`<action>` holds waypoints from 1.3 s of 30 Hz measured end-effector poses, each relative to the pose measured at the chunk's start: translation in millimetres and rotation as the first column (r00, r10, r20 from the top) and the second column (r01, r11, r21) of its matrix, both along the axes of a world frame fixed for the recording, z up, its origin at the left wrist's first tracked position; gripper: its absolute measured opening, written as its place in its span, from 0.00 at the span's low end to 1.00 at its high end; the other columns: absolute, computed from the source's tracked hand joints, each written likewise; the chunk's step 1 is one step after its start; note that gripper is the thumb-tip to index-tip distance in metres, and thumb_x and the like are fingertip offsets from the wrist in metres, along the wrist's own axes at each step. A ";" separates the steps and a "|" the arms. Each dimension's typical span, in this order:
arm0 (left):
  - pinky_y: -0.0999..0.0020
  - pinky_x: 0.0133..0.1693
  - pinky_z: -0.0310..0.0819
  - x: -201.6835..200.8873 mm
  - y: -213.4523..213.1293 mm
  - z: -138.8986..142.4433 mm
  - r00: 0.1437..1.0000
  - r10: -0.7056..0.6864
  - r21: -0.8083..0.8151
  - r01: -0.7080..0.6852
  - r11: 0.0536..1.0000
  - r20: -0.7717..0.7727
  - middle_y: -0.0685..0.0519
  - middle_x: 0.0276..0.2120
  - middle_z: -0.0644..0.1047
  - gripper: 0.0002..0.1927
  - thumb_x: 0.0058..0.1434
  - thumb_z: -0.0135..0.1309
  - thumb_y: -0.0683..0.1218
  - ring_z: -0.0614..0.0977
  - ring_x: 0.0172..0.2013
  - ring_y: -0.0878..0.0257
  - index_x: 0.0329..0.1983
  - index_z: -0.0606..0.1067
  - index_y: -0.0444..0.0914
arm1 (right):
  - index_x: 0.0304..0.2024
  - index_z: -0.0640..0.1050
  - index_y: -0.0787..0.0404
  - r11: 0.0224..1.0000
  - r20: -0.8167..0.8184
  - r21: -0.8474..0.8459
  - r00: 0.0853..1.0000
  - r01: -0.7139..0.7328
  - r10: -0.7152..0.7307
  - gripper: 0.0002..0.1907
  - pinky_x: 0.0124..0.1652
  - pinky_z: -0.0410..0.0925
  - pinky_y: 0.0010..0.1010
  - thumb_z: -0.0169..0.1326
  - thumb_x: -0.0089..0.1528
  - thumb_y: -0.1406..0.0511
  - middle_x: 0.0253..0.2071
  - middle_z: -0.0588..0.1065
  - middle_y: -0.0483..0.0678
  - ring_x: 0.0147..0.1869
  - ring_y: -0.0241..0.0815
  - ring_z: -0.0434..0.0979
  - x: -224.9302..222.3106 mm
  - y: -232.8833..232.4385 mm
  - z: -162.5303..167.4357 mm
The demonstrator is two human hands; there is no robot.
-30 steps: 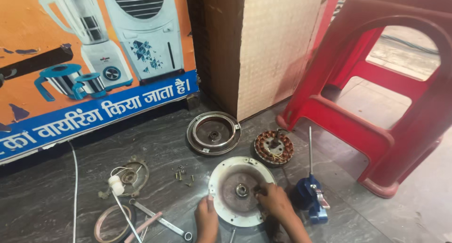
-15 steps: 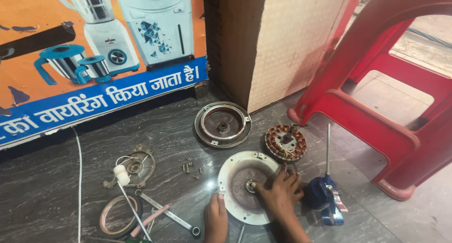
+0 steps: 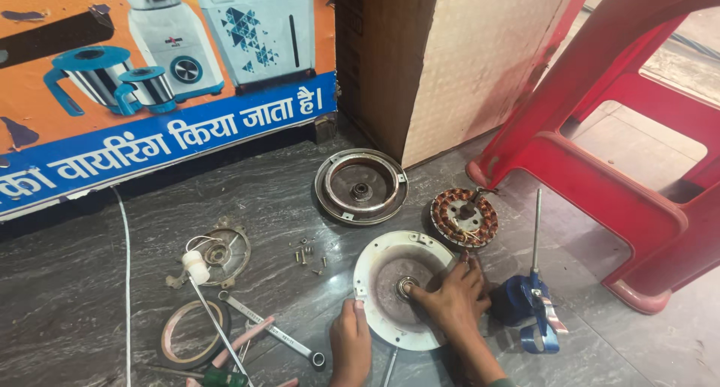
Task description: The person sits on the floor of a fan repair shop disassembling a ceiling fan motor. They handle the rotor and housing, unscrew and remove screws by hand, pick up and reposition the metal cover plates, apply oil from an oil can to the bearing area, and fit the white mounting plate onto the motor assembly.
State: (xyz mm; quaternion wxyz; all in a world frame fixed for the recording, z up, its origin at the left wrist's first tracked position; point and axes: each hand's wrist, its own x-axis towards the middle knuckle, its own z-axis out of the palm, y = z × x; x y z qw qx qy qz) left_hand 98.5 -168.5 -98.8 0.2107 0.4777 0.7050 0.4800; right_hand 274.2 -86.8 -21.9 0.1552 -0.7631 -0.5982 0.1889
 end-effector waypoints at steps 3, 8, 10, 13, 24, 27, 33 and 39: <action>0.44 0.32 0.68 0.8 0.5 0.3 1.000 0.010 0.043 -0.009 0.999 -0.029 0.38 0.23 0.79 0.16 0.70 0.40 0.50 0.81 0.29 0.38 0.37 0.74 0.34 | 0.75 0.44 0.63 0.998 0.009 -0.063 1.000 0.011 -0.010 0.77 0.64 0.47 0.71 0.71 0.39 0.37 0.75 0.44 0.65 0.80 0.63 0.41 0.8 5.1 0.4; 0.44 0.34 0.69 5.1 5.1 3.9 0.999 0.033 -0.010 -0.033 0.999 -0.029 0.38 0.24 0.78 0.16 0.70 0.39 0.49 0.81 0.30 0.38 0.38 0.74 0.35 | 0.75 0.44 0.62 0.999 -0.002 -0.045 1.000 0.019 -0.019 0.77 0.65 0.47 0.69 0.70 0.39 0.37 0.75 0.46 0.63 0.79 0.63 0.42 1.7 1.7 -2.2; 0.43 0.36 0.68 7.2 12.1 8.0 0.996 0.066 -0.070 -0.070 0.995 -0.062 0.37 0.25 0.78 0.16 0.71 0.39 0.50 0.80 0.32 0.37 0.38 0.73 0.35 | 0.73 0.48 0.66 0.998 -0.002 0.066 1.000 -0.006 0.006 0.72 0.64 0.50 0.67 0.68 0.42 0.36 0.73 0.50 0.65 0.78 0.64 0.46 1.8 -1.9 -6.3; 0.43 0.37 0.70 6.9 26.5 17.7 0.999 0.050 -0.034 -0.050 0.998 0.010 0.36 0.29 0.79 0.17 0.71 0.38 0.50 0.80 0.34 0.36 0.39 0.73 0.34 | 0.72 0.54 0.67 0.996 0.062 0.082 0.998 0.028 -0.033 0.67 0.65 0.54 0.62 0.65 0.44 0.36 0.70 0.57 0.63 0.77 0.62 0.53 -0.1 2.6 -13.0; 0.43 0.38 0.72 15.1 31.5 51.8 0.996 0.089 -0.121 -0.091 0.988 -0.019 0.34 0.32 0.80 0.20 0.67 0.47 0.56 0.82 0.36 0.35 0.42 0.73 0.33 | 0.67 0.59 0.69 0.995 0.125 0.101 0.992 -0.010 -0.002 0.66 0.65 0.54 0.58 0.62 0.44 0.32 0.66 0.62 0.62 0.75 0.59 0.57 1.4 13.8 -9.1; 0.42 0.37 0.72 16.9 28.9 47.8 0.995 0.089 -0.074 -0.092 0.993 -0.044 0.33 0.31 0.80 0.18 0.68 0.46 0.53 0.81 0.36 0.35 0.43 0.72 0.32 | 0.66 0.62 0.69 0.996 0.121 0.085 0.993 -0.008 -0.003 0.64 0.66 0.55 0.58 0.61 0.44 0.30 0.65 0.63 0.61 0.74 0.59 0.58 -0.6 11.5 -5.2; 0.43 0.35 0.72 16.6 31.1 40.9 0.996 0.077 -0.040 -0.078 0.996 -0.035 0.34 0.30 0.79 0.17 0.68 0.45 0.52 0.82 0.34 0.35 0.44 0.71 0.32 | 0.65 0.62 0.68 0.995 0.082 0.098 0.996 0.015 -0.023 0.64 0.63 0.56 0.58 0.64 0.41 0.32 0.65 0.63 0.62 0.73 0.60 0.57 -0.5 11.0 1.7; 0.43 0.36 0.72 17.8 31.7 42.0 0.998 0.065 -0.087 -0.065 0.994 -0.007 0.34 0.30 0.79 0.17 0.69 0.44 0.53 0.82 0.35 0.35 0.43 0.71 0.33 | 0.65 0.61 0.65 0.997 0.045 -0.007 0.996 0.073 -0.072 0.65 0.66 0.55 0.57 0.69 0.39 0.35 0.66 0.64 0.60 0.75 0.60 0.57 -3.4 16.6 12.2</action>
